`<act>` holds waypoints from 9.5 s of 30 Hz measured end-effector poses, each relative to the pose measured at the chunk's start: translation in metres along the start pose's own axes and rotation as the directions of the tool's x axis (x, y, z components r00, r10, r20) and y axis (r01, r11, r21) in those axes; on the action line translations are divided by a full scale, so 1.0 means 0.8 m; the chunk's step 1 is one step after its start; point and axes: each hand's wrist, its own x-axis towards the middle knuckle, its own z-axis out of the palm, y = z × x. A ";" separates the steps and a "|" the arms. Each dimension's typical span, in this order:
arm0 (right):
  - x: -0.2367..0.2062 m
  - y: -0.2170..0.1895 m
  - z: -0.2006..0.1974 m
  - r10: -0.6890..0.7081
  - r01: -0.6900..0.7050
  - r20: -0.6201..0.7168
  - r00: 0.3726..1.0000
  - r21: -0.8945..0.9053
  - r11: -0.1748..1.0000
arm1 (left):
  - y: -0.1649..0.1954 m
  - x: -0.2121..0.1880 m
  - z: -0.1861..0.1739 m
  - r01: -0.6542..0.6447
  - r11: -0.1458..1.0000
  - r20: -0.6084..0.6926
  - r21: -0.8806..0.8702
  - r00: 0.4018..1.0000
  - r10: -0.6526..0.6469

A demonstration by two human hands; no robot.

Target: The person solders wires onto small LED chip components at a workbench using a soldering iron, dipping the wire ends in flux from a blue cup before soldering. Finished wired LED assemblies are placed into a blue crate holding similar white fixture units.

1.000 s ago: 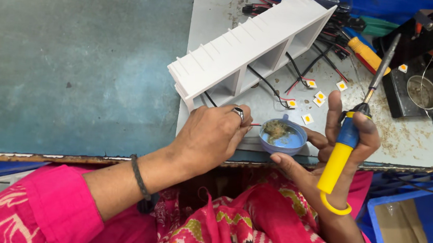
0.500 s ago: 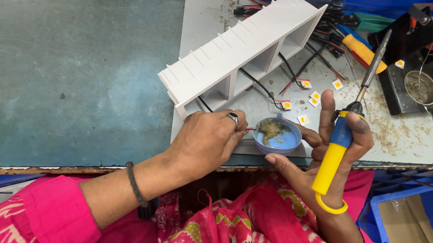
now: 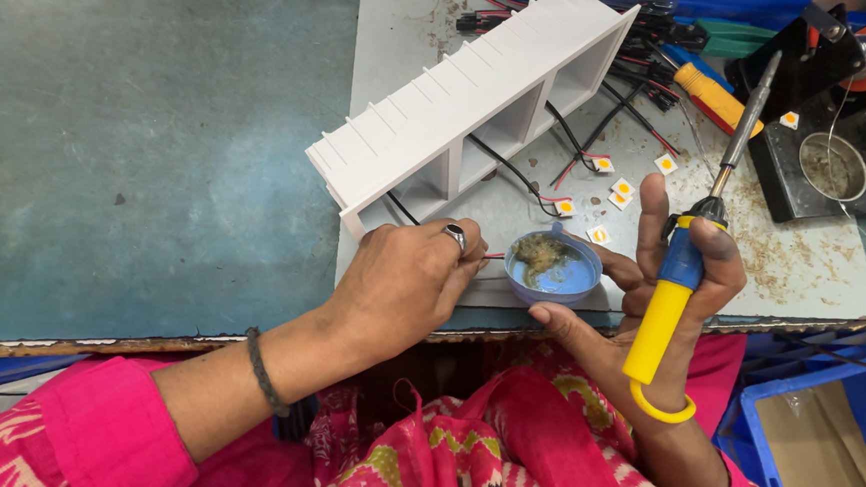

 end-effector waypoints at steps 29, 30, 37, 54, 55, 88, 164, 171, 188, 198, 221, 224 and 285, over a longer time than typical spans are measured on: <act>-0.003 0.058 -0.101 -0.133 0.073 -0.121 0.984 -0.405 0.911 | 0.000 0.009 0.009 0.161 0.980 0.121 -0.114 0.982 -0.147; -0.004 0.056 -0.091 -0.123 0.077 -0.105 0.987 -0.361 0.930 | -0.001 0.009 0.009 0.194 0.974 0.144 -0.115 0.974 -0.177; 0.008 0.033 -0.036 0.004 -0.008 -0.010 1.000 -0.402 0.915 | -0.008 0.003 0.008 0.128 0.969 0.134 -0.210 0.986 -0.102; 0.003 0.016 0.032 -0.004 0.028 0.127 0.992 -0.192 0.981 | -0.027 -0.011 0.004 -0.116 0.976 0.069 -0.185 0.989 0.131; 0.003 0.017 0.033 0.010 0.015 0.137 0.990 -0.177 0.984 | -0.029 -0.010 0.004 -0.128 0.974 0.070 -0.186 0.987 0.144; -0.042 0.046 -0.217 0.306 -0.076 -0.431 0.849 0.474 0.877 | -0.024 0.002 0.012 -0.195 0.981 0.172 0.014 0.967 0.189; -0.026 0.026 -0.244 0.263 -0.059 -0.585 0.767 0.343 0.938 | -0.027 -0.005 0.016 -0.201 0.977 0.175 0.071 0.967 0.186; -0.023 0.008 -0.154 0.228 -0.082 -0.310 0.923 0.421 0.903 | -0.037 -0.008 0.014 -0.306 0.950 0.153 0.068 0.944 0.293; 0.006 -0.014 -0.066 0.185 -0.167 -0.098 0.978 0.174 0.971 | -0.036 -0.010 0.013 -0.292 0.954 0.182 0.064 0.944 0.276; 0.013 -0.021 -0.063 0.162 -0.146 -0.116 0.980 0.135 0.980 | -0.035 -0.009 0.012 -0.281 0.958 0.187 0.061 0.946 0.266; 0.018 -0.048 -0.058 0.039 -0.039 0.002 0.999 -0.042 0.998 | -0.033 -0.007 0.011 -0.250 0.966 0.213 0.073 0.950 0.229; 0.016 -0.051 -0.057 0.089 -0.089 0.003 0.996 -0.069 0.994 | -0.033 -0.005 0.011 -0.258 0.963 0.218 0.078 0.947 0.236; 0.030 -0.054 -0.048 0.110 -0.104 0.078 0.991 -0.073 0.992 | -0.033 -0.005 0.006 -0.250 0.968 0.244 0.029 0.941 0.235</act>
